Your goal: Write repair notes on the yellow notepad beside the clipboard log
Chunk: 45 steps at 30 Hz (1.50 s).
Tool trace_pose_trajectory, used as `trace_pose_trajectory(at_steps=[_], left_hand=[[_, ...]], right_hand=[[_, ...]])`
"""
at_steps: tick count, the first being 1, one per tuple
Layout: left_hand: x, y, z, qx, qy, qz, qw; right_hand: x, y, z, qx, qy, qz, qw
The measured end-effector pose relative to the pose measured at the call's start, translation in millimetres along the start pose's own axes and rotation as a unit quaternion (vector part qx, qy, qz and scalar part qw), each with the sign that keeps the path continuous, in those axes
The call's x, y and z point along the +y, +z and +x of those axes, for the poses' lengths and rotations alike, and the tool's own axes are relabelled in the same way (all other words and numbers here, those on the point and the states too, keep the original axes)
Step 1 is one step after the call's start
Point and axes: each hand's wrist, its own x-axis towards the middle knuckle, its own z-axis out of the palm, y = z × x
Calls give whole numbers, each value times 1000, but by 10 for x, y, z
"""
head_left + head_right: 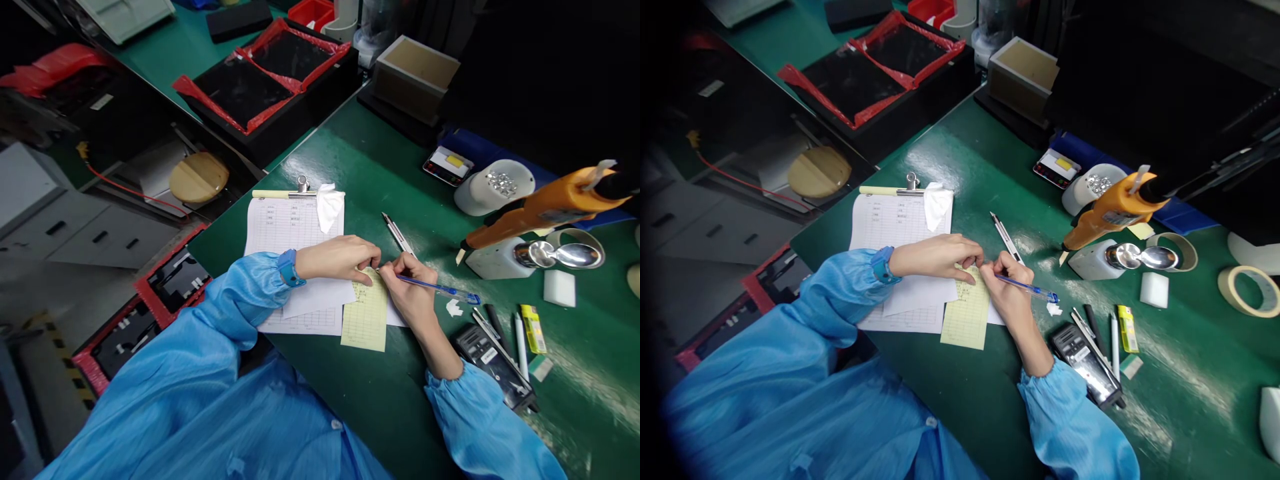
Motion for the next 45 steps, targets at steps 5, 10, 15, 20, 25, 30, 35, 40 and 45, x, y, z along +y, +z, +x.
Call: trace_pose_trajectory(at_steps=[5,10,15,20,25,30,35,40,45], left_hand=[[0,-8,-11,1,5,1,1000],[-17,0,-13,2,8,2,1000],[-3,-6,-2,2,7,3,1000],[11,-13,-3,-2,0,8,1000],[19,-11,-5,-1,3,13,1000],[18,-11,-7,2,3,12,1000],[-2,-10,-4,-2,4,13,1000],[-23,10,-1,7,16,14,1000],[-18,17,-4,3,10,10,1000]], right_hand=[[-12,2,1,4,-1,1,1000],[-1,5,-6,0,3,0,1000],[29,6,-17,-1,-6,-3,1000],[33,2,-7,3,-11,0,1000],[27,-2,-9,-1,-15,6,1000],[59,-2,-20,-3,-17,2,1000],[74,5,-20,1,-25,-2,1000],[58,18,-20,24,-30,5,999],[65,26,-21,37,-33,7,999]])
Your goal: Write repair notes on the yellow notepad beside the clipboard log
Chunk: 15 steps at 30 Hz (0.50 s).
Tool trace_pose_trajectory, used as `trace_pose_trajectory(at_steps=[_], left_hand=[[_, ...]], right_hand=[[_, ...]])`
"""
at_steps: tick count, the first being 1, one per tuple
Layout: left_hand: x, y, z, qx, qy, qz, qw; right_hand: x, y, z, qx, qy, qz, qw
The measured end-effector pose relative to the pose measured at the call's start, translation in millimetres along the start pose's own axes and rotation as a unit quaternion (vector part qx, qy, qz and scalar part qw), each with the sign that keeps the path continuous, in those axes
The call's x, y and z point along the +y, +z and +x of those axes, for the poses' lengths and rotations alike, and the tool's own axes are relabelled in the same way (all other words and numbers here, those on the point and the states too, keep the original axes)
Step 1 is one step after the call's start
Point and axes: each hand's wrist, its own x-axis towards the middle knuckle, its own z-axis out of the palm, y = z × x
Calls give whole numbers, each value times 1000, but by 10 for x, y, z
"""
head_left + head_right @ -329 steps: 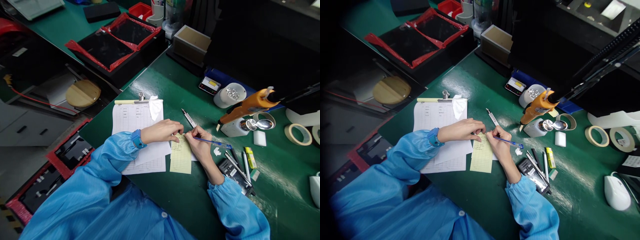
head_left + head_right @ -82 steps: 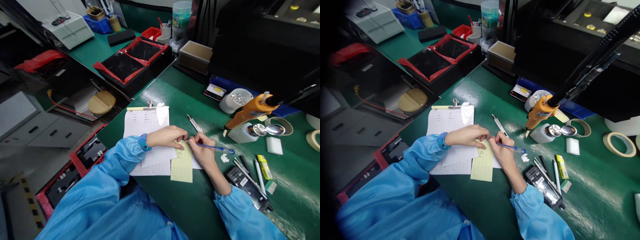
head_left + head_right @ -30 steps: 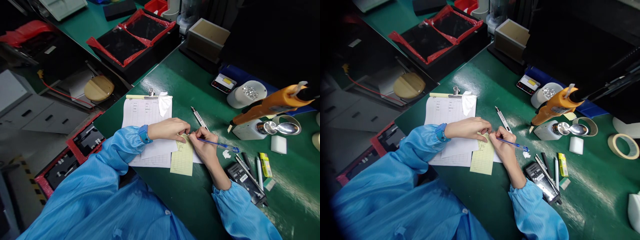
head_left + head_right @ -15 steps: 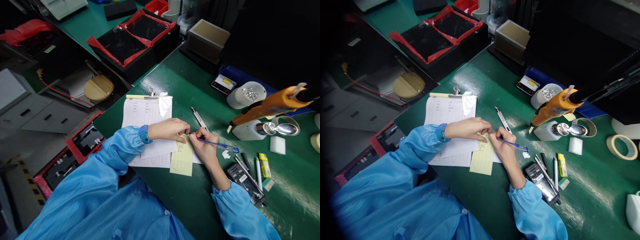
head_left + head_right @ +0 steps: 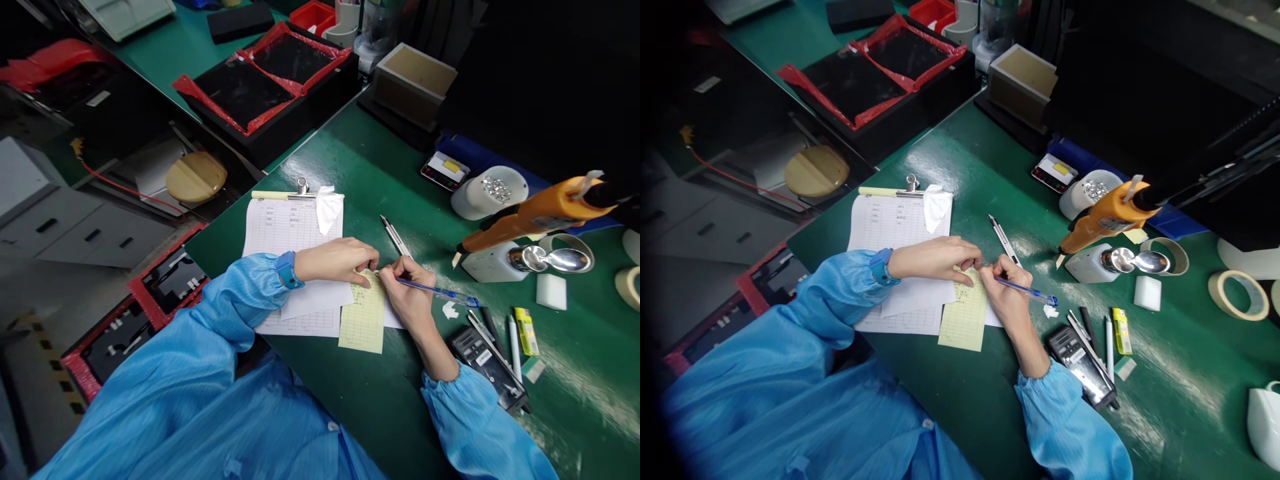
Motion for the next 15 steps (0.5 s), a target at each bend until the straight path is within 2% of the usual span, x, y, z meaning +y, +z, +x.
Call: trace_pose_trajectory(at_steps=[15], left_hand=[[37,-17,0,-8,-11,2,1000]], right_hand=[[-20,-27,18,-30,5,-2,1000]])
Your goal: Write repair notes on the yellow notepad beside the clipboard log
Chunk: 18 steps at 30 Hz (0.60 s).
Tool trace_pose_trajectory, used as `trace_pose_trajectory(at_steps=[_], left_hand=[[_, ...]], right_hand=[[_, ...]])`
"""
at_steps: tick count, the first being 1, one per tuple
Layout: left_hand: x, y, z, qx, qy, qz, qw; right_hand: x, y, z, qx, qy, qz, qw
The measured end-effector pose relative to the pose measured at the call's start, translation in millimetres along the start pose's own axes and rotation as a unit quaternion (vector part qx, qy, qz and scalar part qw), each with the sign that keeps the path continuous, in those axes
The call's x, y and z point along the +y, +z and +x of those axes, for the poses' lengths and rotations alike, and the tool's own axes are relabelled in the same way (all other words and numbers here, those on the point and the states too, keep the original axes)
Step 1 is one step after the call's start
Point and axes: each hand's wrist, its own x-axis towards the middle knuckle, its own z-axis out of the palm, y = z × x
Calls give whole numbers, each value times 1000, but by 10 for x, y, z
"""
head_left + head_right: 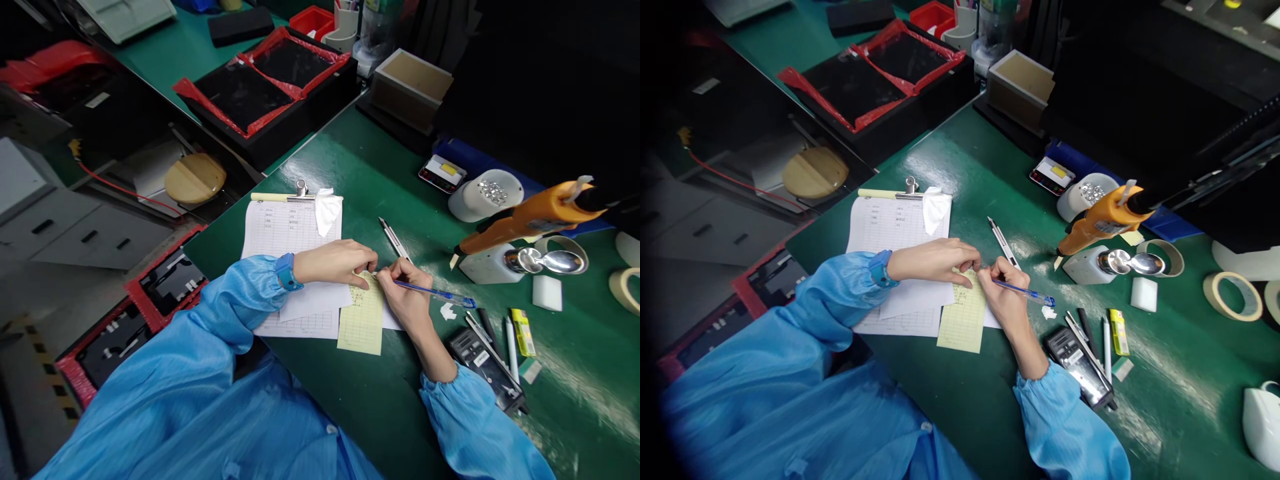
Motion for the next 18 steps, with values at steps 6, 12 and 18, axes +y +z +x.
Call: trace_pose_trajectory(at_steps=[6,12,18], left_hand=[[-18,-5,-12,13,14,-4,1000],[5,-32,-10,-1,-3,-7,1000],[12,-19,-15,-2,-5,-10,1000]], right_hand=[[-6,-7,0,-3,2,4,1000],[-3,-2,-1,-4,5,-4,1000],[-9,-5,-1,0,0,-2,1000]])
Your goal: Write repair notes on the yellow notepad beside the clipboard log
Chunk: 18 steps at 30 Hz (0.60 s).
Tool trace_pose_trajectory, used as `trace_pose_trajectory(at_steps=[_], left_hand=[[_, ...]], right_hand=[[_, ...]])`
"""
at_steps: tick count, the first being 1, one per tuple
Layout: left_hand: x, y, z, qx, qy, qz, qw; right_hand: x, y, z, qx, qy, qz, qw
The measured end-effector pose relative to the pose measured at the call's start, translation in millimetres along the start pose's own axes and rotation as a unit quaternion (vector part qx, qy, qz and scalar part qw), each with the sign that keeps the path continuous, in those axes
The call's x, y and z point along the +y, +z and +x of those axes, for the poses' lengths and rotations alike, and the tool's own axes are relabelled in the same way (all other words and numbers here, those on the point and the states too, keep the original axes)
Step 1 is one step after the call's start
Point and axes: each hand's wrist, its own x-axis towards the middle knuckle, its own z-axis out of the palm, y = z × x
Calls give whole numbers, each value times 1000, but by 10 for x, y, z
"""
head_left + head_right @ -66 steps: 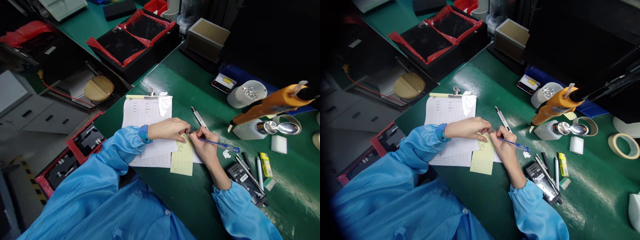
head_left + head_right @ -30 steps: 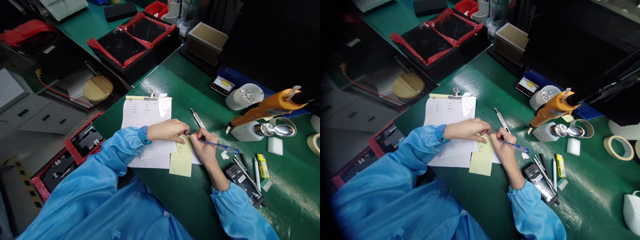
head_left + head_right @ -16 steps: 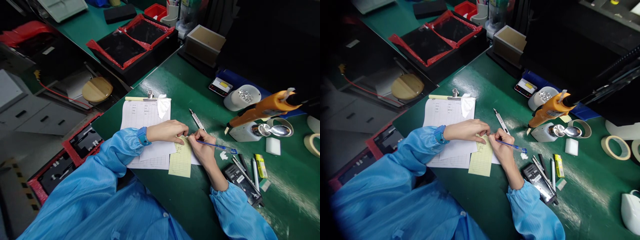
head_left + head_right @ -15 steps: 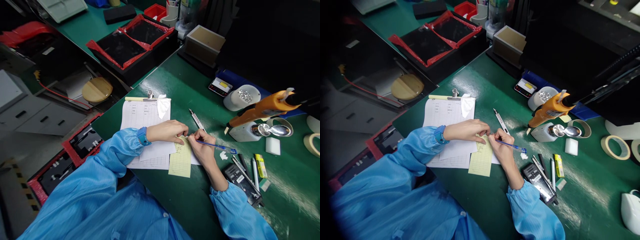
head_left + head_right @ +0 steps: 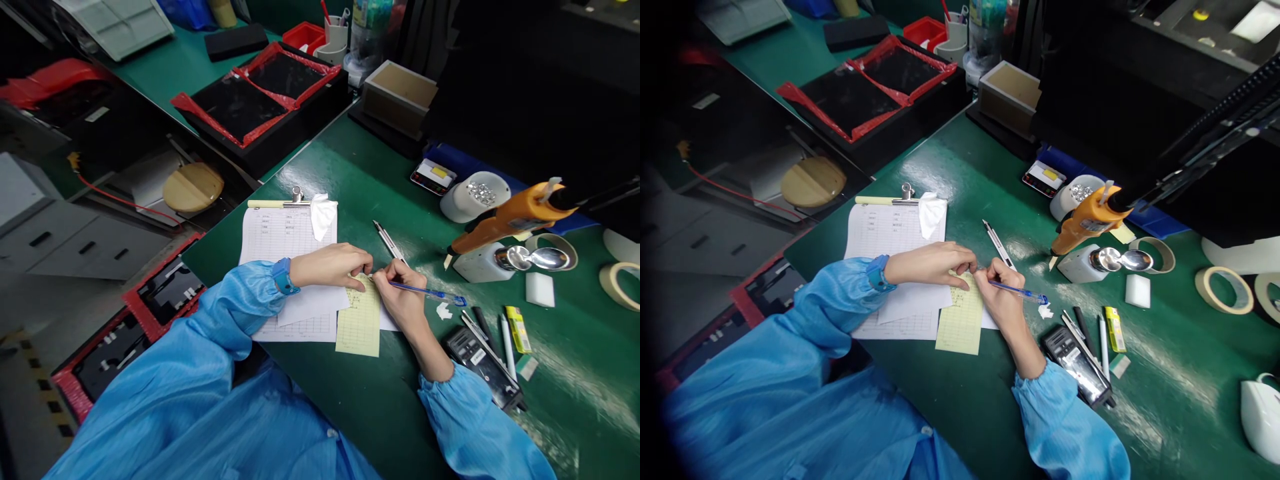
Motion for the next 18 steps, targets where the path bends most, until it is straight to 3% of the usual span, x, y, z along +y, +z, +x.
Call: trace_pose_trajectory(at_steps=[12,18], left_hand=[[-6,0,-1,-4,-4,-18,1000],[-44,20,-10,14,26,-15,999]], right_hand=[[-30,-1,13,21,-4,7,1000],[6,-5,8,10,-6,2,1000]])
